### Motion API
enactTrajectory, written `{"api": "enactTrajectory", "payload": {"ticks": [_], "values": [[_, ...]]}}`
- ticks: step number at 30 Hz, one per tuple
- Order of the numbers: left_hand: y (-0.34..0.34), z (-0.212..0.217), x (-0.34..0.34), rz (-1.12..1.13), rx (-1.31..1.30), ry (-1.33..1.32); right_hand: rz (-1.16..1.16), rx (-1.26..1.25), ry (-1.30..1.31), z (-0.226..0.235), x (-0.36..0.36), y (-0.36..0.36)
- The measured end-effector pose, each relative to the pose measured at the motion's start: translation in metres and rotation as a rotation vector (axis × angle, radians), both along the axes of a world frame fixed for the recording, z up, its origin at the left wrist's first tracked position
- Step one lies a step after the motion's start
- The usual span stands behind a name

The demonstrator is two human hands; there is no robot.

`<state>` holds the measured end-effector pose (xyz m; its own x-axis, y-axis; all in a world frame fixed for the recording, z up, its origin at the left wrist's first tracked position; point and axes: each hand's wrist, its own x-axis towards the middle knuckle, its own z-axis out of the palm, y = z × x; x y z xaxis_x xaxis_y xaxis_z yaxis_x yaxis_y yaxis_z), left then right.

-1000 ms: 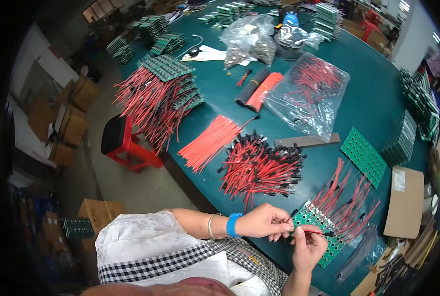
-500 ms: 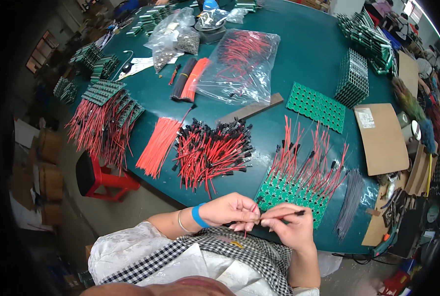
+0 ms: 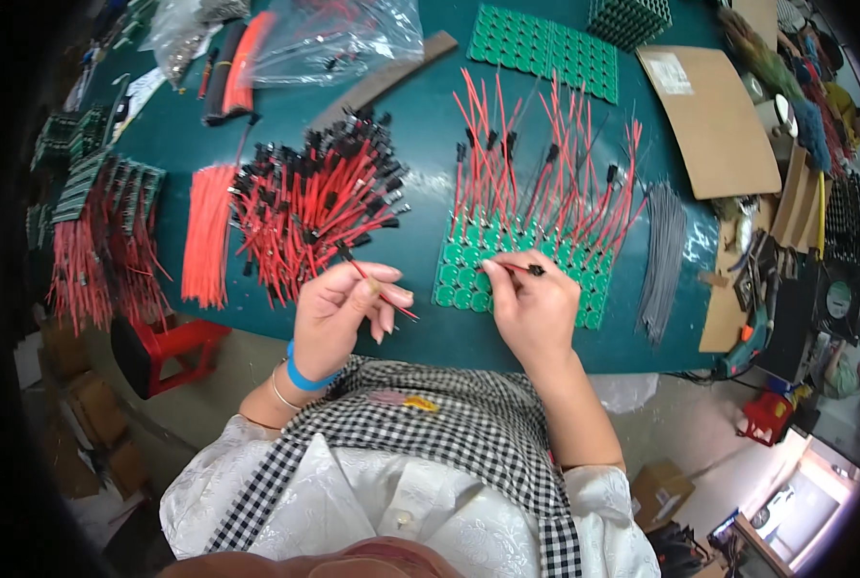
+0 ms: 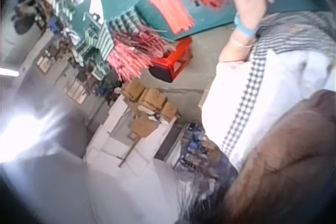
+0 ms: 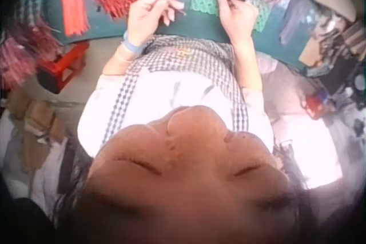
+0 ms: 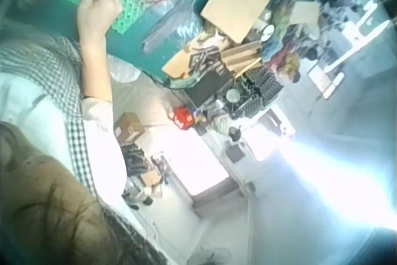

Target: Insert red and black wires into green LED circuit boards at an assembly line station.

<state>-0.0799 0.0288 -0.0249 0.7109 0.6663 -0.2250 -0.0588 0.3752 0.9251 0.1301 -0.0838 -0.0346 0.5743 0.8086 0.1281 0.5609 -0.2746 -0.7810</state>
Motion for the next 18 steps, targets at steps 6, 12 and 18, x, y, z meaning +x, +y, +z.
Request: {"api": "enactTrajectory", "payload": {"ticks": [6, 12, 18], "values": [[-0.001, -0.004, 0.001, 0.024, 0.061, 0.042, -0.043, 0.142, 0.262, 0.004, -0.007, 0.009], [-0.001, -0.009, 0.000, 0.040, 0.057, 0.027, -0.058, 0.235, 0.299, -0.011, -0.009, 0.020], [0.001, -0.008, 0.001, -0.010, 0.069, 0.052, -0.063, 0.230, 0.247, -0.013, -0.008, 0.022]]}}
